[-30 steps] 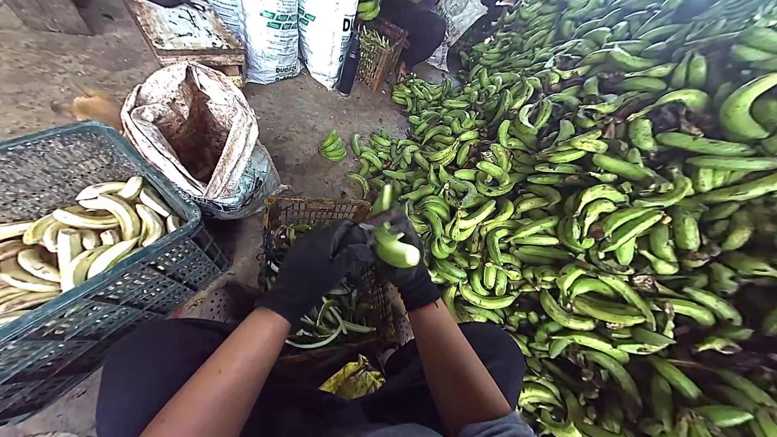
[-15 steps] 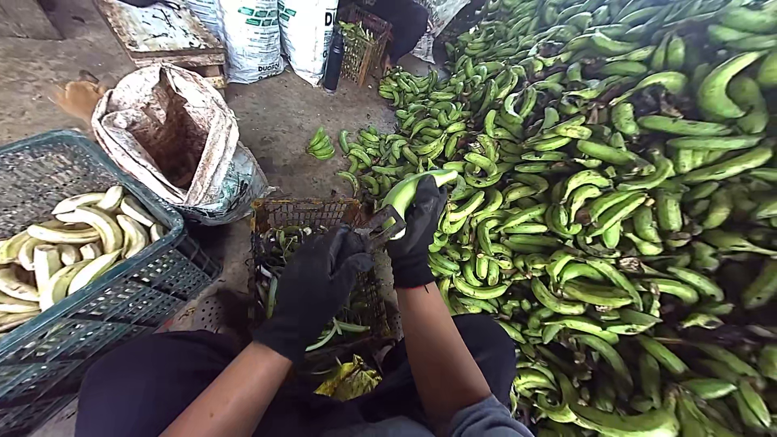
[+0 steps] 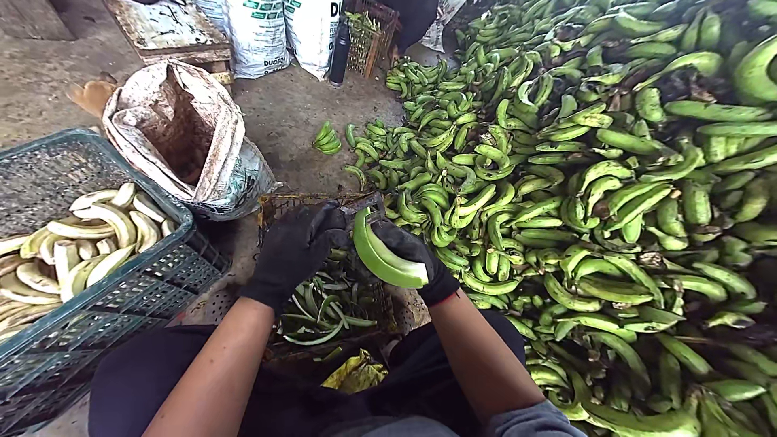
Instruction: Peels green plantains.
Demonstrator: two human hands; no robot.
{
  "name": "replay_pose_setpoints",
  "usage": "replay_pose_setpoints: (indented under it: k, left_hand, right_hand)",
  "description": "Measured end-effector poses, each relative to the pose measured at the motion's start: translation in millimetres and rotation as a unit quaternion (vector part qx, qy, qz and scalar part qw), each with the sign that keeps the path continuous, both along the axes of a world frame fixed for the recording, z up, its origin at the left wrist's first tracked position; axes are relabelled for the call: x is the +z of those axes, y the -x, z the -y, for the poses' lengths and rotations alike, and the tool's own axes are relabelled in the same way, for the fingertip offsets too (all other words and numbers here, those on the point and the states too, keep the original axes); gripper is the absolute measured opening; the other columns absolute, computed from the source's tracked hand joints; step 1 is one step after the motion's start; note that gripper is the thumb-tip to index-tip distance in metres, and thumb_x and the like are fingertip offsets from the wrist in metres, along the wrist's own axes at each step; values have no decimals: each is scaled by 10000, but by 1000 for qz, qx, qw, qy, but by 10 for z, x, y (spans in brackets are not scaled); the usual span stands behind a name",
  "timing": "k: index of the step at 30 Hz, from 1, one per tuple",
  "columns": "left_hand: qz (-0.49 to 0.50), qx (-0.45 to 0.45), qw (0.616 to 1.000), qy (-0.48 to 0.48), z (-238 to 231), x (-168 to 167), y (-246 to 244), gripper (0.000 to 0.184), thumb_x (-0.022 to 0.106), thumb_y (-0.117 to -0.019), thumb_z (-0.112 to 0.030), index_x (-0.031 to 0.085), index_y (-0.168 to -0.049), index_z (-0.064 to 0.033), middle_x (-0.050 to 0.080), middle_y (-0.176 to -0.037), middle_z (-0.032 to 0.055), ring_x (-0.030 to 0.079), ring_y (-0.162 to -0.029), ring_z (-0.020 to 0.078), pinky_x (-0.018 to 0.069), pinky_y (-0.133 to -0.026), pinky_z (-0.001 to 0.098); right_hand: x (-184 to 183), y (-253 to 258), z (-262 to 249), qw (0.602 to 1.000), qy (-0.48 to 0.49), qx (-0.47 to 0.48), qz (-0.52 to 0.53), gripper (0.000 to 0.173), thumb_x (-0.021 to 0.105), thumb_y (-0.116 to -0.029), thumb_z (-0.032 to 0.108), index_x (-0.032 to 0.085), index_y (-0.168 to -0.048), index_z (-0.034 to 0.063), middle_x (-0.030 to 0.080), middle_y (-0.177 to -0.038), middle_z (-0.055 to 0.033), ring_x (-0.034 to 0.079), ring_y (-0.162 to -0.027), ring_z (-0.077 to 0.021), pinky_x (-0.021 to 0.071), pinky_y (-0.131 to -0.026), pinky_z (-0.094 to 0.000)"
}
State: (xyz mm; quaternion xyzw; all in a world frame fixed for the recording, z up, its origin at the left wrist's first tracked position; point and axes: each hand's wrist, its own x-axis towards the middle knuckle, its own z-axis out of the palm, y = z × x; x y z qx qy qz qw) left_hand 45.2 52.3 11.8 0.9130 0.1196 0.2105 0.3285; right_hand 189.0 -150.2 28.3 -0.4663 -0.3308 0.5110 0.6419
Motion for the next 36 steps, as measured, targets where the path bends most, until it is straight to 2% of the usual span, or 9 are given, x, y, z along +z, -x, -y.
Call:
replay_pose_setpoints:
  k: [6, 10, 16, 21, 24, 26, 28, 33, 36]
  left_hand:
    - [-61, 83, 983, 155, -301, -159, -54, 533, 539, -1033, -512, 544, -1461, -195, 645, -1320, 147, 630, -1206, 315, 490, -1014, 621]
    - [-85, 91, 985, 116, -115, 51, -19, 573, 518, -1024, -562, 537, -1468, -200, 639, -1302, 168, 634, -1162, 368, 489, -957, 668]
    - [-15, 78, 997, -13, 486, 50, 14, 651, 460, -998, -586, 566, -1463, -142, 661, -1273, 191, 638, -1163, 395, 496, -956, 635]
    - [70, 142, 983, -96, 653, 41, 72, 633, 559, -934, -540, 626, -1410, -128, 679, -1170, 243, 656, -1061, 452, 513, -858, 630]
    - [21, 135, 990, -42, 542, 93, 95, 591, 579, -959, -477, 586, -1448, -145, 651, -1237, 240, 622, -1137, 454, 492, -916, 647]
    - [-13, 118, 993, 2, 370, 137, 83, 558, 560, -1008, -442, 550, -1475, -137, 636, -1287, 219, 618, -1176, 419, 490, -966, 636]
    - [-23, 95, 995, 34, 193, 124, 66, 550, 501, -1041, -470, 543, -1481, -143, 625, -1332, 189, 619, -1204, 371, 484, -998, 615]
    - [-75, 59, 993, 74, 26, -26, -42, 533, 397, -1079, -502, 552, -1472, -177, 622, -1390, 117, 590, -1287, 311, 448, -1062, 614]
    - [-109, 89, 981, 137, -17, -119, -94, 562, 349, -1066, -594, 582, -1407, -214, 693, -1186, 133, 671, -1066, 336, 509, -889, 649]
  right_hand:
    - [152, 41, 76, 998, -2, 52, 25, 645, 586, -979, 366, 365, -1555, 177, 651, -1248, -64, 663, -1030, -113, 577, -885, -291]
    - [-43, -130, 91, 988, 21, -99, 115, 634, 519, -1002, 442, 338, -1576, 243, 647, -1236, -104, 669, -992, -183, 589, -830, -383]
    - [32, 5, -295, 924, -88, -373, -8, 434, 445, -1067, 455, 443, -1450, 251, 628, -1246, 3, 646, -1066, -110, 579, -876, -351]
    - [242, -48, -677, 827, -175, -516, -136, 293, 341, -1111, 302, 485, -1277, 109, 629, -1043, -70, 663, -930, -159, 590, -809, -380]
    - [200, 18, -621, 886, -115, -441, -83, 310, 339, -1108, 335, 518, -1243, 120, 639, -1000, -51, 662, -879, -135, 591, -759, -355]
    - [131, 89, -411, 953, -38, -299, 12, 377, 354, -1090, 451, 561, -1274, 194, 667, -971, -18, 662, -803, -108, 587, -675, -317]
    - [122, 102, -240, 986, 0, -140, 96, 402, 395, -1059, 434, 521, -1378, 224, 673, -1067, -19, 668, -876, -107, 591, -735, -324]
    - [114, 32, -116, 989, 86, 33, 115, 588, 526, -976, 369, 422, -1517, 163, 667, -1180, -93, 671, -971, -154, 579, -839, -346]
    - [18, 5, -93, 991, 78, 41, 98, 605, 522, -964, 364, 402, -1534, 198, 657, -1173, -102, 662, -945, -164, 575, -822, -351]
